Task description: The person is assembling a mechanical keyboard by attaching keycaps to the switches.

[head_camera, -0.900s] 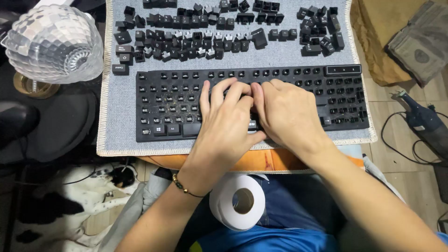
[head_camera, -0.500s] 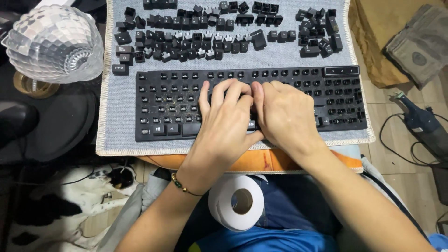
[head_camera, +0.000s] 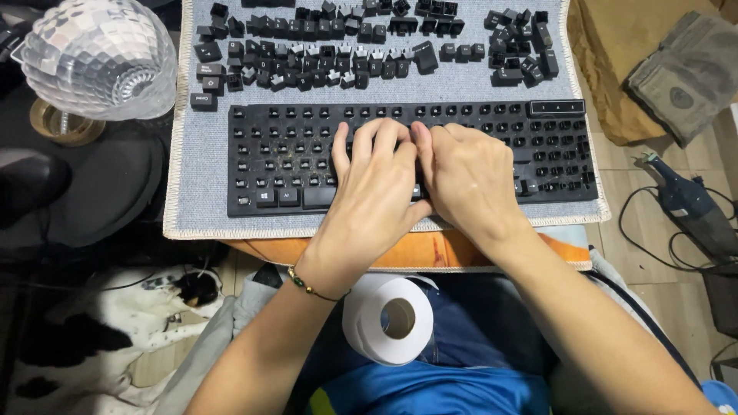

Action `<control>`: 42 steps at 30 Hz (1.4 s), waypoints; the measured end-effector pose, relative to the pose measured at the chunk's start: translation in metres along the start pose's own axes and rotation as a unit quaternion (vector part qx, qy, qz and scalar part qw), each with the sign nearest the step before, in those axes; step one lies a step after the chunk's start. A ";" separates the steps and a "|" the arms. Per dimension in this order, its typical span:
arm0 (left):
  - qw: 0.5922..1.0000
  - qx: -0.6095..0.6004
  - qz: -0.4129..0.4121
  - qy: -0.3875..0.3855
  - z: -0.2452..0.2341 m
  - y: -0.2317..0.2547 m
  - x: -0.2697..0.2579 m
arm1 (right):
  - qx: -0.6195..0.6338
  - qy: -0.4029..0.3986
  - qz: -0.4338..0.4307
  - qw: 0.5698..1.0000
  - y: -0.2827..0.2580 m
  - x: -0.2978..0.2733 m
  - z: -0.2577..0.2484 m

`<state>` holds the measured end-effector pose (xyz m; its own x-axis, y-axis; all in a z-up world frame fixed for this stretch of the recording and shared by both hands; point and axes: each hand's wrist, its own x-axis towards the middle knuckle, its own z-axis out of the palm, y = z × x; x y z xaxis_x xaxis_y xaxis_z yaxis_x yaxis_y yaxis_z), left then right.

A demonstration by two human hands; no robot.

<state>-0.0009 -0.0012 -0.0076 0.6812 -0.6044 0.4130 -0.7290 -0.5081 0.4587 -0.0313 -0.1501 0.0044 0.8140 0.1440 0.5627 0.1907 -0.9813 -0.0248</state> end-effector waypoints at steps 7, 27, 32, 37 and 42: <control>1.000 0.009 0.011 0.007 0.001 -0.001 0.002 | -0.004 0.011 -0.008 1.000 -0.001 0.001 -0.001; 0.985 -0.149 -0.022 0.088 -0.039 -0.005 0.014 | 0.510 -0.200 0.175 0.818 0.024 0.021 -0.050; 0.988 -0.131 -0.027 0.072 -0.045 -0.023 0.015 | 0.512 -0.262 0.155 0.803 0.047 0.048 -0.036; 0.992 -0.097 -0.001 0.076 -0.062 -0.035 0.017 | 0.381 -0.246 0.027 0.891 0.059 0.091 -0.003; 0.991 -0.114 -0.039 0.062 -0.071 -0.036 0.013 | 0.227 -0.235 -0.080 0.942 0.061 0.114 0.031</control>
<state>0.0391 0.0526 0.0377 0.7481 -0.4821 0.4560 -0.6493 -0.3899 0.6530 0.0902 -0.1895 0.0413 0.8872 0.4314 0.1636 0.4602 -0.8018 -0.3812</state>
